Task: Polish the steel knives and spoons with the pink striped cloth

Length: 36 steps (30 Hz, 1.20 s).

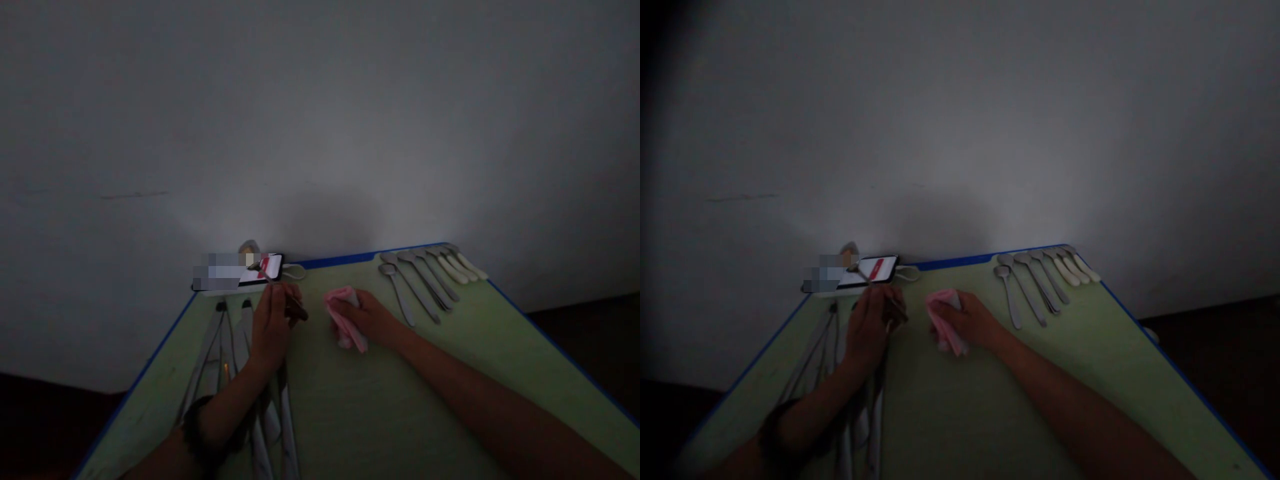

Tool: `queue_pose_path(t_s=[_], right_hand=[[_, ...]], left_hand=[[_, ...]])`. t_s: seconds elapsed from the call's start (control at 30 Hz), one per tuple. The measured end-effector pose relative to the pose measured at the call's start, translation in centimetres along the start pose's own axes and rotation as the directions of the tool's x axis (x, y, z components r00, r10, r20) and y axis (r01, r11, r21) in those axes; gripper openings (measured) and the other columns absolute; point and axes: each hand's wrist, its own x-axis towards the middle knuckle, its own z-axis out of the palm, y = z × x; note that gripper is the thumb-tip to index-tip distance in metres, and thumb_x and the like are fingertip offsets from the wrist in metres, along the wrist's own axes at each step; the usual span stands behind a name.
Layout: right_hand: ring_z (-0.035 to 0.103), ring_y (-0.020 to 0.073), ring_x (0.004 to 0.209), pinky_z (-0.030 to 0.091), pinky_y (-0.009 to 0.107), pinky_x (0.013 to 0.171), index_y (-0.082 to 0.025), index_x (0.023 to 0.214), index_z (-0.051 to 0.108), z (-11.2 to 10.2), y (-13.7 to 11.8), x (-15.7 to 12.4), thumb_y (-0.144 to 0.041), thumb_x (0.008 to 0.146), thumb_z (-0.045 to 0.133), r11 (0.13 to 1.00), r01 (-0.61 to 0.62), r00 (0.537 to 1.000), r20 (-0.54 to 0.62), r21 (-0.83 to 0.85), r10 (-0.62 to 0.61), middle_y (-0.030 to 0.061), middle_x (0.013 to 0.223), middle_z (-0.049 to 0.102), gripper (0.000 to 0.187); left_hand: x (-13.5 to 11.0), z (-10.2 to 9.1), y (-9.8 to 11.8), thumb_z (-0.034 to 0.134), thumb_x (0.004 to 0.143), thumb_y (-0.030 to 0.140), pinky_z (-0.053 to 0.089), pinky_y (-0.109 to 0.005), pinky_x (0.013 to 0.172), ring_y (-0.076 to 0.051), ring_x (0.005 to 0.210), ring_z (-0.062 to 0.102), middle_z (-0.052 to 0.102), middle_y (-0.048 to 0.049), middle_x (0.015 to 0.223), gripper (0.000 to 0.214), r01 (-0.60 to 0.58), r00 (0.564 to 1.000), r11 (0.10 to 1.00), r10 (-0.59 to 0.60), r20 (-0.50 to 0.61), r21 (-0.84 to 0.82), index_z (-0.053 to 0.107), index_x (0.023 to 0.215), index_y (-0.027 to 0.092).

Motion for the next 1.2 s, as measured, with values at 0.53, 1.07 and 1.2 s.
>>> queue_pose_path(t_s=[0.53, 1.07, 1.2], right_hand=[[0.061, 0.0155, 0.08, 0.048, 0.034, 0.086, -0.023, 0.092, 0.057, -0.7, -0.8, 1.3, -0.038, 0.084, 0.047, 0.647, 0.12, 0.981, -0.191, 0.753, 0.039, -0.0005, 0.083, 0.065, 0.02], [0.06, 0.0143, 0.073, 0.05, 0.029, 0.065, -0.026, 0.103, 0.05, -1.0, 0.7, 2.1, -0.042, 0.081, 0.057, 0.796, 0.188, 0.957, -0.288, 0.575, -0.018, 0.0002, 0.088, 0.062, 0.029], [0.058, 0.0131, 0.07, 0.048, 0.026, 0.06, -0.023, 0.102, 0.052, -0.7, 0.7, 1.4, -0.041, 0.076, 0.063, 0.883, 0.087, 0.981, -0.194, 0.462, 0.005, 0.0005, 0.088, 0.062, 0.034]], left_hand=[[-1.7, 0.4, 0.5, 0.032, 0.094, 0.038, 0.033, -0.018, 0.041, -0.009, 0.034, 0.037, 0.043, 0.0106, 0.038, 0.025, -0.019, 0.894, 0.955, -0.116, 0.433, 0.297, 0.045, 0.082, 0.021], [-1.5, 0.4, 0.6, 0.036, 0.092, 0.035, 0.035, -0.02, 0.046, -0.011, 0.042, 0.045, 0.046, 0.0069, 0.046, 0.028, -0.115, 0.867, 0.905, -0.111, 0.486, 0.41, 0.059, 0.093, 0.018], [-1.4, 0.5, 0.3, 0.034, 0.093, 0.037, 0.033, -0.019, 0.044, -0.01, 0.042, 0.041, 0.046, 0.0082, 0.049, 0.022, -0.078, 0.947, 0.96, -0.013, 0.322, 0.267, 0.048, 0.091, 0.019]])
